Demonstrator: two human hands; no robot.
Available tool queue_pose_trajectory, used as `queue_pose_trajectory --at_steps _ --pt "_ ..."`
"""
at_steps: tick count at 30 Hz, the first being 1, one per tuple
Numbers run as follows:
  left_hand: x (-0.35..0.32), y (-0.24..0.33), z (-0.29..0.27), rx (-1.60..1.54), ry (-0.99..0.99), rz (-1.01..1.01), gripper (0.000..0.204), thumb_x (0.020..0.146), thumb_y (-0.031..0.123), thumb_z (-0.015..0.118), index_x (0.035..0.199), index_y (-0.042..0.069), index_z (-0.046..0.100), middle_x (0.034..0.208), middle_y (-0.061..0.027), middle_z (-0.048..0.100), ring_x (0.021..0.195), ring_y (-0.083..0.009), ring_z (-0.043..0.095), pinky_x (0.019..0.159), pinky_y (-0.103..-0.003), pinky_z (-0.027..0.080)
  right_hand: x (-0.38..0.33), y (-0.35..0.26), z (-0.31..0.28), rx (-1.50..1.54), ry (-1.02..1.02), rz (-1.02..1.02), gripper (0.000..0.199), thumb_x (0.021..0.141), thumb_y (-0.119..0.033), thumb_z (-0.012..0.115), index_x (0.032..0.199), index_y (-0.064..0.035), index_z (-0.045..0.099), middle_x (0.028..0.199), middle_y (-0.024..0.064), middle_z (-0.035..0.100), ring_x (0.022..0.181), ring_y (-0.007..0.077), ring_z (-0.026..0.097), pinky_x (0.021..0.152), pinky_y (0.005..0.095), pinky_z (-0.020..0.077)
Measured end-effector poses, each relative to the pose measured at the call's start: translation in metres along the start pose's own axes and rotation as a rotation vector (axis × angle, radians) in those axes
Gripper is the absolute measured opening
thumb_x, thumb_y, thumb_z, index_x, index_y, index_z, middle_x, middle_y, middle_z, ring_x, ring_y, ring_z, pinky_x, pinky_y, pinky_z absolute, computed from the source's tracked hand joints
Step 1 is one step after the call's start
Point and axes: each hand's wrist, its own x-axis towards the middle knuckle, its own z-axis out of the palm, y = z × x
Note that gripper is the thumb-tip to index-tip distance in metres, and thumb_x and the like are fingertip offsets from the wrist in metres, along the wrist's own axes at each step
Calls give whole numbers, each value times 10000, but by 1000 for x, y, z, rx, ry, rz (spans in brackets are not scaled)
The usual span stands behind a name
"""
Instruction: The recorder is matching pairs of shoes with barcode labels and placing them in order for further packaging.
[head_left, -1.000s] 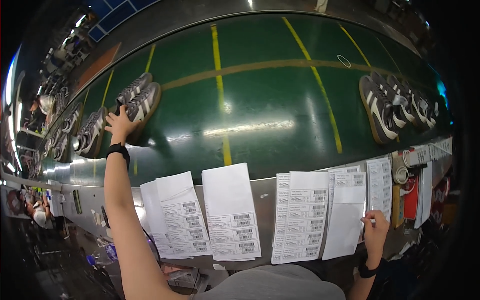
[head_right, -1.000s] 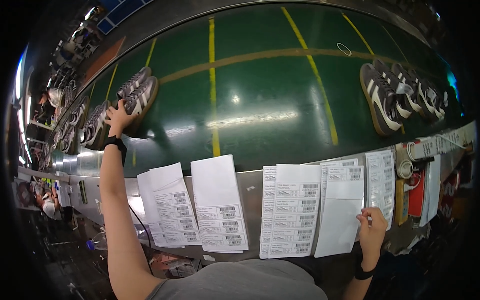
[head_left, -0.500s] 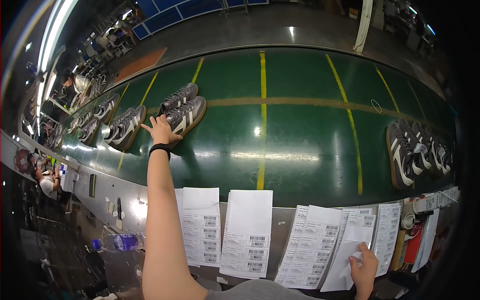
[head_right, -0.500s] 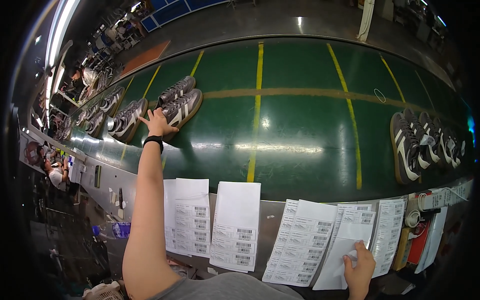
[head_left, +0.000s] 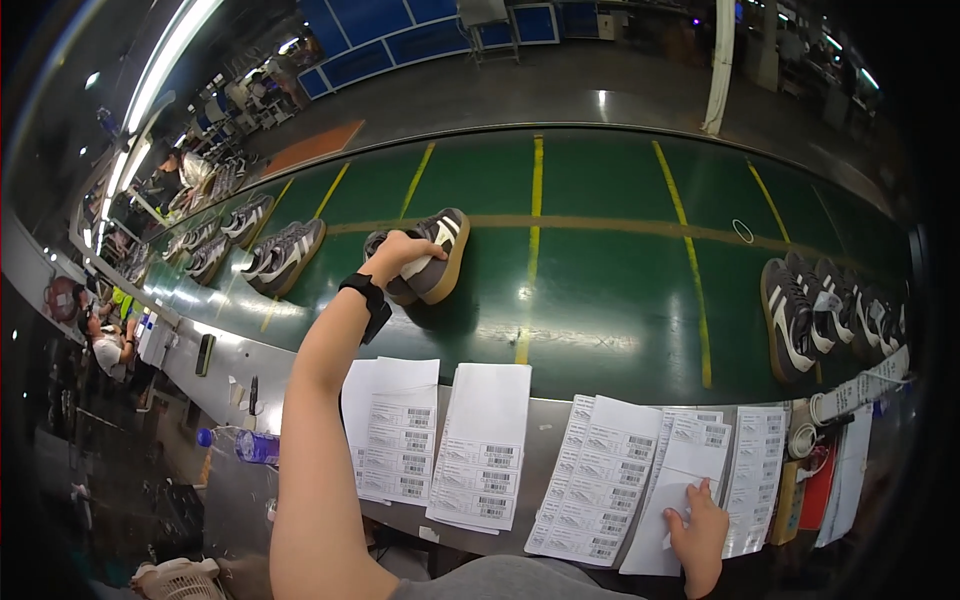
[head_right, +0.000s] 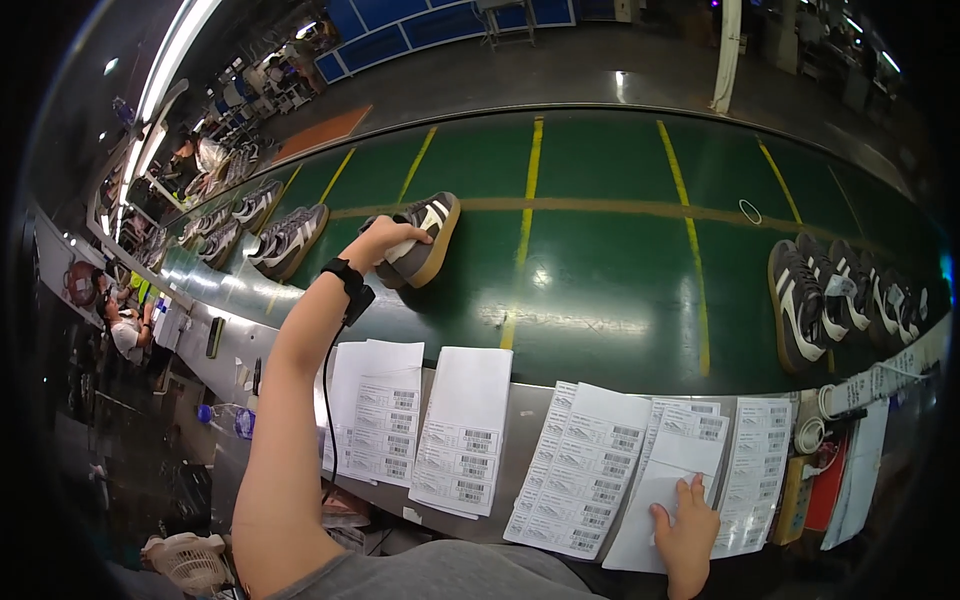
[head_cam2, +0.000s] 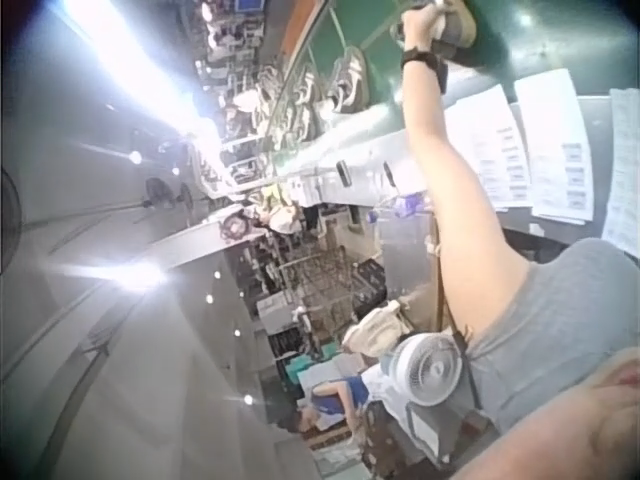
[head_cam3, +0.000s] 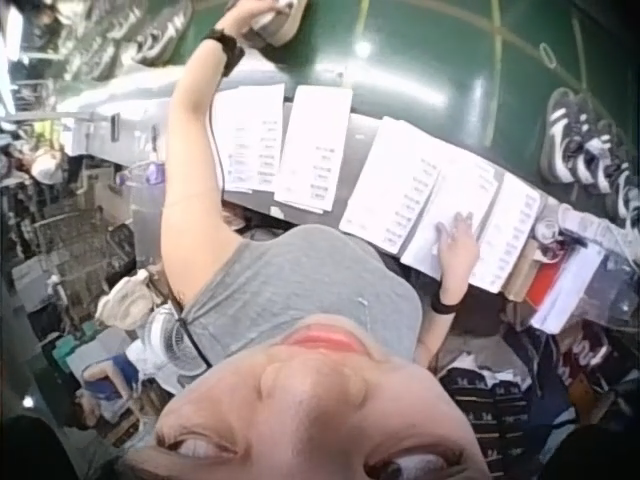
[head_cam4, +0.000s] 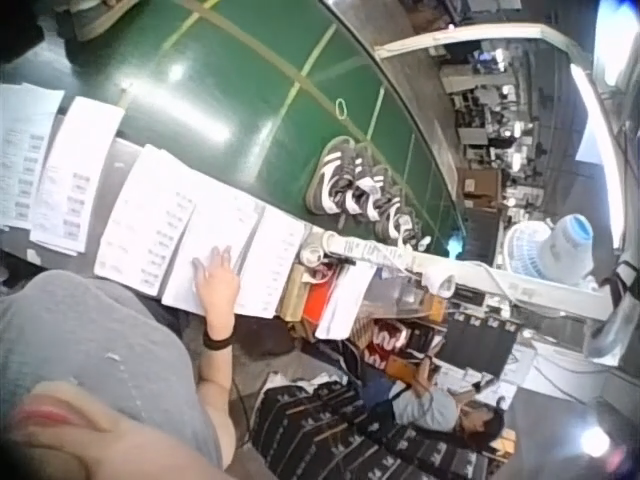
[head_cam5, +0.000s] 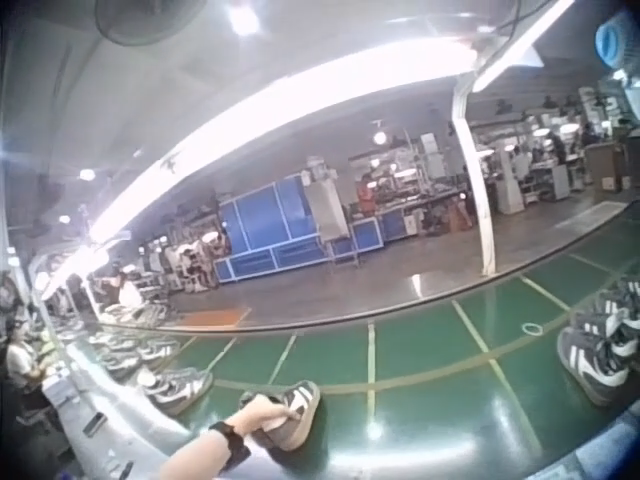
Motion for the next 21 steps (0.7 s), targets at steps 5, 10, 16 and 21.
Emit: queue_pose_trajectory --at_steps 5,10,16,21 --pt "-44 86 93 274 -94 258 794 646 468 761 1088 -168 586 1051 -279 667 952 -379 669 851 -383 523 8 -20 5 -157 -39 14 592 785 -287 743 1198 93 554 1306 366 504 1133 462 577 863 460 534" --pt "-117 75 188 776 36 772 580 720 376 744 1111 -7 550 1094 -303 508 1055 -434 538 836 -474 515 8 -28 20 -226 9 47 625 815 -291 727 1239 116 516 1349 367 463 1202 483 525 889 448 534" --pt "-128 50 179 598 247 1033 578 696 345 816 1129 62 559 1143 -192 498 1065 -360 503 843 -459 452 -6 -24 16 -191 20 39 685 816 -326 727 1298 98 488 1391 373 415 1264 492 476 878 470 542" --pt "-125 75 215 549 379 1150 591 667 389 825 1100 63 589 1177 -160 540 1097 -339 491 872 -439 372 11 -33 -27 -139 -69 -39 581 828 -326 716 1233 60 562 1269 305 559 1119 426 599 851 431 550"
